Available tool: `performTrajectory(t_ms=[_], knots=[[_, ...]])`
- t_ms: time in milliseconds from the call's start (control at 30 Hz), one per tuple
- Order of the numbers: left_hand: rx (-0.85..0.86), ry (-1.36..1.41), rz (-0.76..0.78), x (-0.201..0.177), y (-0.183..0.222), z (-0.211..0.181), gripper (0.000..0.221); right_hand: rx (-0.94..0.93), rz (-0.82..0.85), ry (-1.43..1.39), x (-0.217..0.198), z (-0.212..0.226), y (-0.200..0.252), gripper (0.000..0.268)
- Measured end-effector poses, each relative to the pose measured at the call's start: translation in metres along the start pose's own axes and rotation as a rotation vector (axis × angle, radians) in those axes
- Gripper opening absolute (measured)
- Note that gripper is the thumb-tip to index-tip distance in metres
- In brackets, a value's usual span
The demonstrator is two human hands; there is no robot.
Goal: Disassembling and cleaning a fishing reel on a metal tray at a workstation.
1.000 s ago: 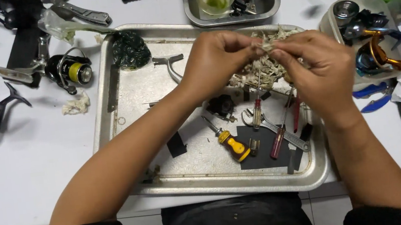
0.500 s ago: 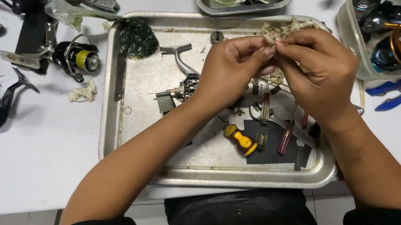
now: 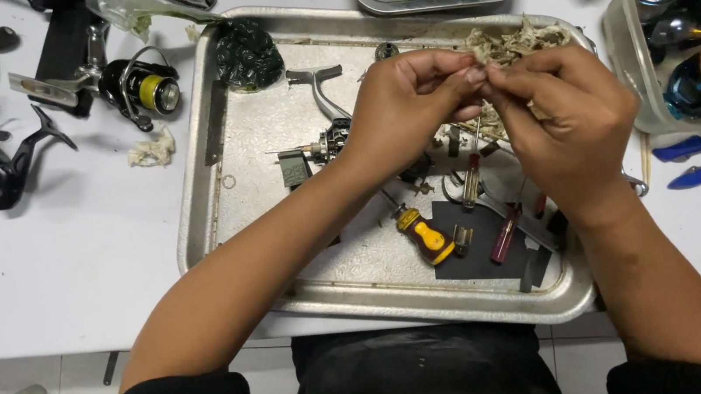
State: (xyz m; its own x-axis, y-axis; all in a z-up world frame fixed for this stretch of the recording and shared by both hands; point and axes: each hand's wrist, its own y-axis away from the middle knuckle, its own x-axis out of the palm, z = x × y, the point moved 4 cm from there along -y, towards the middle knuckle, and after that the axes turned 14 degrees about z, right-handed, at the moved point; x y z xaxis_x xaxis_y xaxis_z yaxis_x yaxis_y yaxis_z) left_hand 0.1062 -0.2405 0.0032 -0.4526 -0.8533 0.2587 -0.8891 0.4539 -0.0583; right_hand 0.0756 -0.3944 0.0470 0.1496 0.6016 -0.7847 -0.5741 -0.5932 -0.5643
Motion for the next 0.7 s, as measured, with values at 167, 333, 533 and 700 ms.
performTrajectory(t_ms=[167,333,533,700], knots=[[0.021,0.026,-0.104,-0.004,0.004,0.000,0.024,-0.001,0.001,-0.063,0.003,0.001,-0.004,0.011],[0.044,0.158,0.071,0.007,0.005,0.010,0.033,0.013,0.007,-0.010,0.001,0.000,-0.003,0.021],[-0.049,0.406,0.179,0.022,0.018,-0.016,0.076,0.063,-0.074,-0.012,-0.010,-0.002,-0.002,0.009],[-0.120,0.526,0.237,0.032,0.021,-0.026,0.105,-0.094,-0.005,-0.024,0.009,0.017,-0.005,0.015]])
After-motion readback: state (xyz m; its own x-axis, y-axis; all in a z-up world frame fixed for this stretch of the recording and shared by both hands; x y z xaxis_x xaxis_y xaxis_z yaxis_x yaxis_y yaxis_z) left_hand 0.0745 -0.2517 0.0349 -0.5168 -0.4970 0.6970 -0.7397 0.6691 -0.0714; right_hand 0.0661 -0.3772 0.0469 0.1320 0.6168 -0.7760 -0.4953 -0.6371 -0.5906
